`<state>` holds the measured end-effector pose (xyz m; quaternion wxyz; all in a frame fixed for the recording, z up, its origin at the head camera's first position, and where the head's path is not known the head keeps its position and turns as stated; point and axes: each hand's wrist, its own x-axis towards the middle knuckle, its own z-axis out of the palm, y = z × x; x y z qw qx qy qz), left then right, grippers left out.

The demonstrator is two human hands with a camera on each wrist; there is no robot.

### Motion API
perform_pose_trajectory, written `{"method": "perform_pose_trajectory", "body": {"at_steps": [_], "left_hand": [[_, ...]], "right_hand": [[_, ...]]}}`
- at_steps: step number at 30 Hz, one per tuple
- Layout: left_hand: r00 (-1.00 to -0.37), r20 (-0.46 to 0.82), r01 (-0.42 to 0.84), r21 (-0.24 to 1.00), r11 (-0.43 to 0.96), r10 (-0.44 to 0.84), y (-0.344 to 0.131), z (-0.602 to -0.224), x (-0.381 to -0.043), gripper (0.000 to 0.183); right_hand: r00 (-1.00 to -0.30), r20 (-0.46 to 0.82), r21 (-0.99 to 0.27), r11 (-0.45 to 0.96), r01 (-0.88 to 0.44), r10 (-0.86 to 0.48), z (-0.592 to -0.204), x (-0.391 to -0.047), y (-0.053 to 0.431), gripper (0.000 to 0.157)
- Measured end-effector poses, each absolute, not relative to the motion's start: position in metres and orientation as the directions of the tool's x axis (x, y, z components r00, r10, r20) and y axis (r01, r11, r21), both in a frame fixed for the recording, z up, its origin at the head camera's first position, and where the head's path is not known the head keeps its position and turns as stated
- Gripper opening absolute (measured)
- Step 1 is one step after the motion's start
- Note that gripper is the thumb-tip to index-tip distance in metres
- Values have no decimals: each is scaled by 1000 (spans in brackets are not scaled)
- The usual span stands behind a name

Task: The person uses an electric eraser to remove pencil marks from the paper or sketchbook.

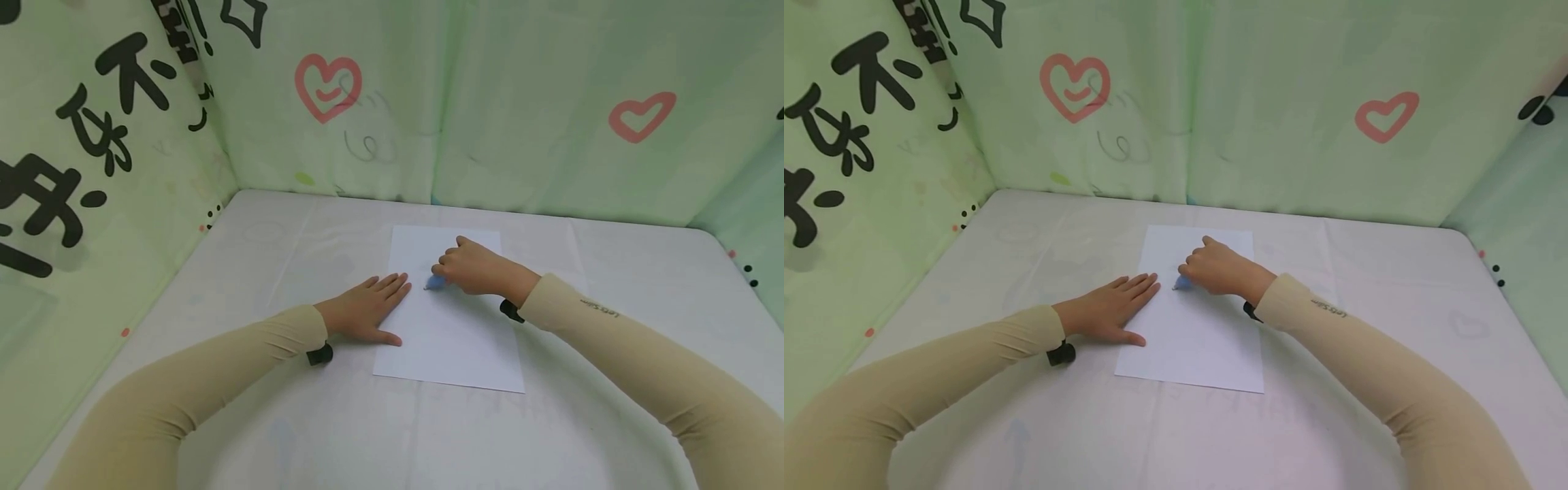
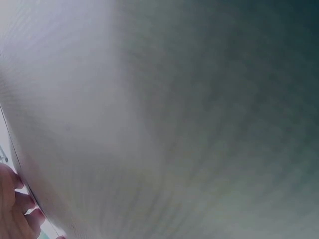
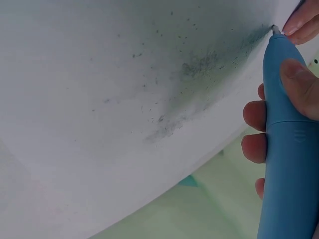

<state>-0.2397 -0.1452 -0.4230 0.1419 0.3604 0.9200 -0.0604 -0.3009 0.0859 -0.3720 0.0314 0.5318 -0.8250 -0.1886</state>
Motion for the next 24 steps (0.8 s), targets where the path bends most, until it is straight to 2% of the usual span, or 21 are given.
{"method": "perform_pose_trajectory", "body": {"at_steps": [5,11,24], "left_hand": [[-699,-300,682,-7,731,649,-146,-424,-240,102],[-700,-303,678,-1,735,646,-145,-423,-240,102],[-701,-302,680,-9,733,647,-147,-425,-241,102]], "right_hand": [[-449,-174,320,381,-867,-876,-369,-300,86,15],[-432,-148,332,366,-869,-890,-369,-301,85,14],[-444,-169,329,374,-867,-880,-369,-306,86,14]]}}
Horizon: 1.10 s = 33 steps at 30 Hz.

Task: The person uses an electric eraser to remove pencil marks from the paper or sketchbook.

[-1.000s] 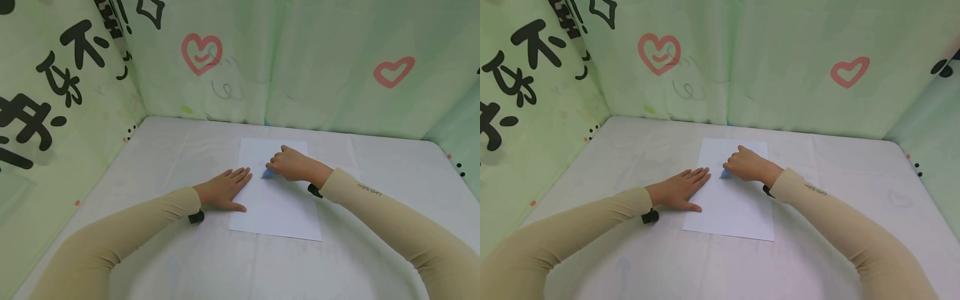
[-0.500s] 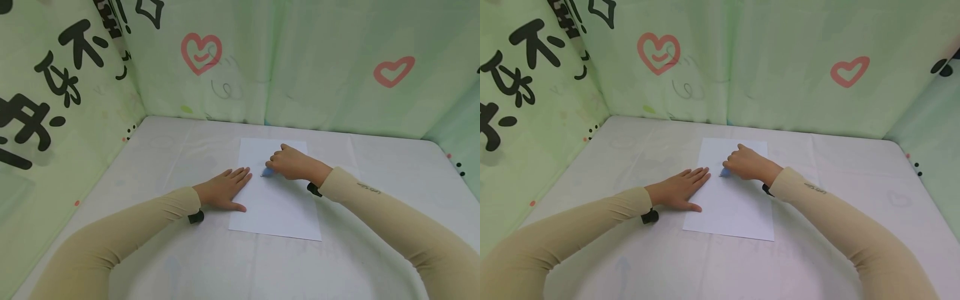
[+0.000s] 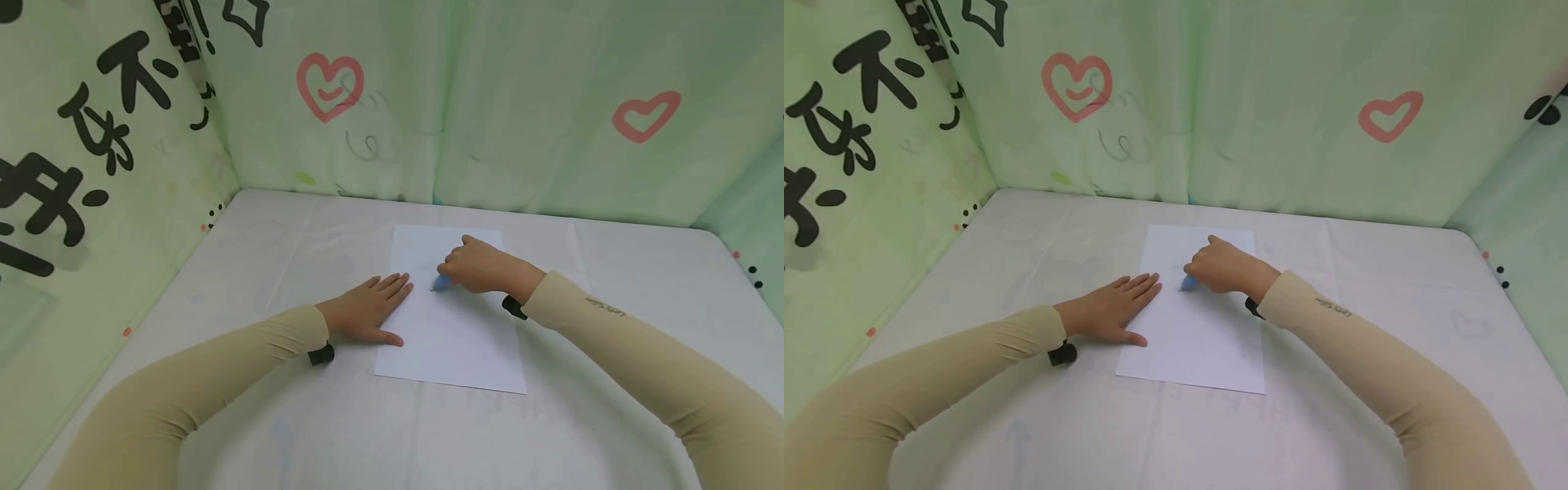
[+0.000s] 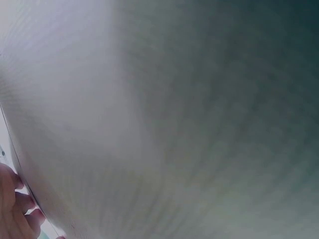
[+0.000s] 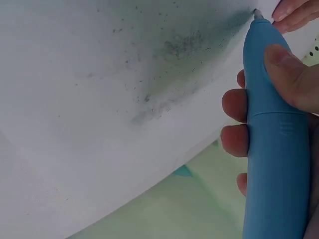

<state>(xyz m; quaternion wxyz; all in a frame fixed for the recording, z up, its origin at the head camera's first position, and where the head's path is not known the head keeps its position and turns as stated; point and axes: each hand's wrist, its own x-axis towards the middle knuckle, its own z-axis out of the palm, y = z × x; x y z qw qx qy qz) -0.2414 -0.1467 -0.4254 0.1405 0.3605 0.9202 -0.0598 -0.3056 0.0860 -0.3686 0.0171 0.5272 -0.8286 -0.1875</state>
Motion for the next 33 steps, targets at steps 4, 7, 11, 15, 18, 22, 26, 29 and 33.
{"method": "perform_pose_trajectory", "body": {"at_steps": [4,7,11,15,18,22,26,29,33], "left_hand": [[-703,-302,680,-19,733,644,-147,-425,-241,102],[-702,-306,681,-24,732,643,-146,-425,-241,102],[-702,-309,680,-23,733,641,-146,-424,-239,102],[-701,-303,683,-24,730,646,-145,-424,-239,102],[-699,-299,687,-29,726,650,-145,-425,-239,102],[-696,-292,692,-31,721,656,-146,-427,-241,102],[-698,-293,690,-32,723,654,-145,-427,-243,102],[-700,-299,687,-33,726,649,-145,-426,-243,102],[-706,-307,677,-27,736,638,-144,-426,-244,102]], "right_hand": [[-455,-171,329,385,-862,-874,-367,-304,87,16],[-459,-183,323,388,-863,-869,-367,-303,86,17],[-468,-190,327,394,-859,-863,-367,-303,87,17],[-471,-203,325,395,-859,-858,-368,-304,88,17],[-471,-203,326,394,-859,-858,-367,-304,89,17],[-473,-204,324,397,-859,-857,-365,-303,90,18],[-471,-202,331,393,-858,-859,-365,-305,93,16],[-465,-196,340,386,-858,-863,-366,-308,96,15],[-466,-198,331,388,-860,-862,-367,-311,99,14]]}}
